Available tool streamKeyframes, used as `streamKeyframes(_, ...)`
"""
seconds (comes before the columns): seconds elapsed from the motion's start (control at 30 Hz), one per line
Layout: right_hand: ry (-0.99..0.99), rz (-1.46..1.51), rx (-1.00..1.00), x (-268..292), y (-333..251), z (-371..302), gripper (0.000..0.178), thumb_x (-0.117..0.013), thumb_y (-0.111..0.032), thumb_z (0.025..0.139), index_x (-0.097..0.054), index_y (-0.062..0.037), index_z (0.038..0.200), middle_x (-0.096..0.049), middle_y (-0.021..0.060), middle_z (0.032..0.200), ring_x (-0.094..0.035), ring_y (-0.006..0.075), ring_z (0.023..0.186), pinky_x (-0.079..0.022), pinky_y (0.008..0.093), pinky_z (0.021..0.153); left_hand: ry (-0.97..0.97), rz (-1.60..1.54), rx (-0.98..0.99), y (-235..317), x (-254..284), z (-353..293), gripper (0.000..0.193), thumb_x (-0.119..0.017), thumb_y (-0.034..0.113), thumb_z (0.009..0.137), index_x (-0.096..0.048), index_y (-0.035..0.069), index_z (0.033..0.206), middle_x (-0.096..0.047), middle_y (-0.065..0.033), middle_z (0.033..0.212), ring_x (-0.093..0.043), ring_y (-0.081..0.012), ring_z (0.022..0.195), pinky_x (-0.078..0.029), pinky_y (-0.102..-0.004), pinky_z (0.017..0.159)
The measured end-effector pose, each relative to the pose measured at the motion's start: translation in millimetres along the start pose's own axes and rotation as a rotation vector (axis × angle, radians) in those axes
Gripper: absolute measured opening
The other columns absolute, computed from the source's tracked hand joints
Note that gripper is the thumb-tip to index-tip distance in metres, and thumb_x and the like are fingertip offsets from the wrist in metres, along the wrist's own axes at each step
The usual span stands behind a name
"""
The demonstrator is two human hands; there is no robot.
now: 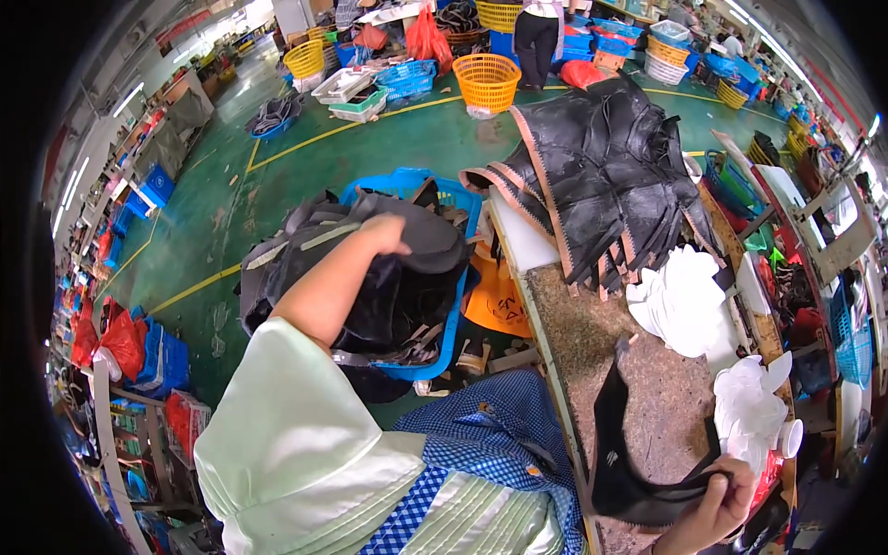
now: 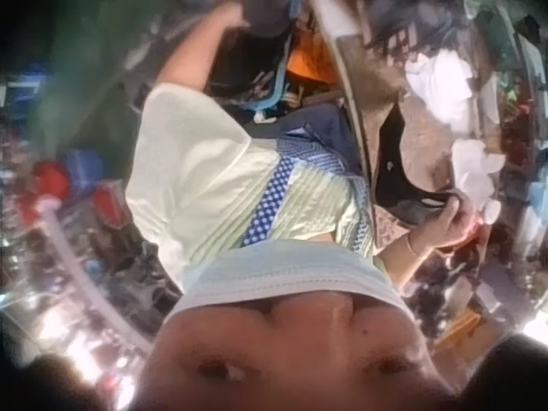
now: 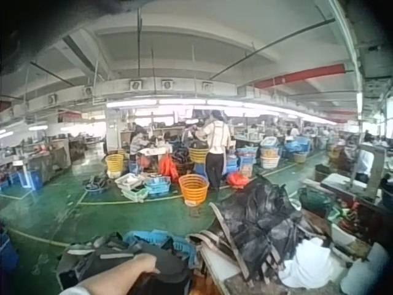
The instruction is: Manually inserting and positioning lining materials inside shoe upper components.
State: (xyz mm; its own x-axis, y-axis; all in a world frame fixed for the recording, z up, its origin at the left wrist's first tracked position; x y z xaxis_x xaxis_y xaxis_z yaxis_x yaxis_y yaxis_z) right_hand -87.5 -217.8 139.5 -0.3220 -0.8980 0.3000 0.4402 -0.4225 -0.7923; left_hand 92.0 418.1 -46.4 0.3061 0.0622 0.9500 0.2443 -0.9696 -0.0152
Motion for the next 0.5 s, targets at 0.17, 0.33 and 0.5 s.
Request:
streamKeyframes(0.17,0.015,-0.2,0.021,4.4,1.7,-13.4,0.008,-0.054,0.004,0.089,-0.057,0.0022,0.096,-0.057,0.003,0.09,-0.051,0.0106,0.083,-0.041,0.0223,0.077,0.493,-0.293,0.095,-32.8,10.7,-4.2,0.033,-0.063,0.039,0.085,-0.071,0.007,0.087,-0.068,-0.0169,0.097,-0.063,-0.037,0.095,-0.049,-0.0458,0.083)
streamKeyframes(0.33,0.165,-0.146,-0.185,20.0,27.1,-11.9,0.007,-0.059,0.004,0.089,-0.058,0.0014,0.096,-0.059,0.0021,0.091,-0.053,0.0088,0.083,-0.043,0.0209,0.078,1.35,-0.331,0.435,-51.5,100.5,-84.9,0.03,-0.058,0.032,0.092,-0.063,0.003,0.084,-0.064,-0.0214,0.079,-0.063,-0.0417,0.074,-0.049,-0.0494,0.061)
streamKeyframes(0.5,0.164,-0.159,-0.439,17.5,54.1,-32.9,0.005,-0.068,-0.001,0.084,-0.064,0.0002,0.085,-0.058,-0.0035,0.077,-0.049,0.0046,0.07,-0.04,0.0185,0.065,1.871,-0.12,-0.118,58.9,194.2,-187.3,0.019,-0.065,0.008,0.085,-0.062,-0.001,0.102,-0.065,-0.0153,0.106,-0.062,-0.0345,0.093,-0.05,-0.0399,0.082)
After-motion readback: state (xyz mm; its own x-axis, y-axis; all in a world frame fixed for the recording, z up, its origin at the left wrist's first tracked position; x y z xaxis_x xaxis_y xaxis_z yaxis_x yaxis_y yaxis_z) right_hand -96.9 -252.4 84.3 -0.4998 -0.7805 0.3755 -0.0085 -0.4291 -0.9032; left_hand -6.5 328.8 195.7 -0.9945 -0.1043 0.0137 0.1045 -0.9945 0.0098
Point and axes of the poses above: each hand's wrist, its own z-axis towards the middle knuckle, its own x-axis out of the back of the hand, y = z × x, the point moved 3 cm from there along z, towards the middle knuckle
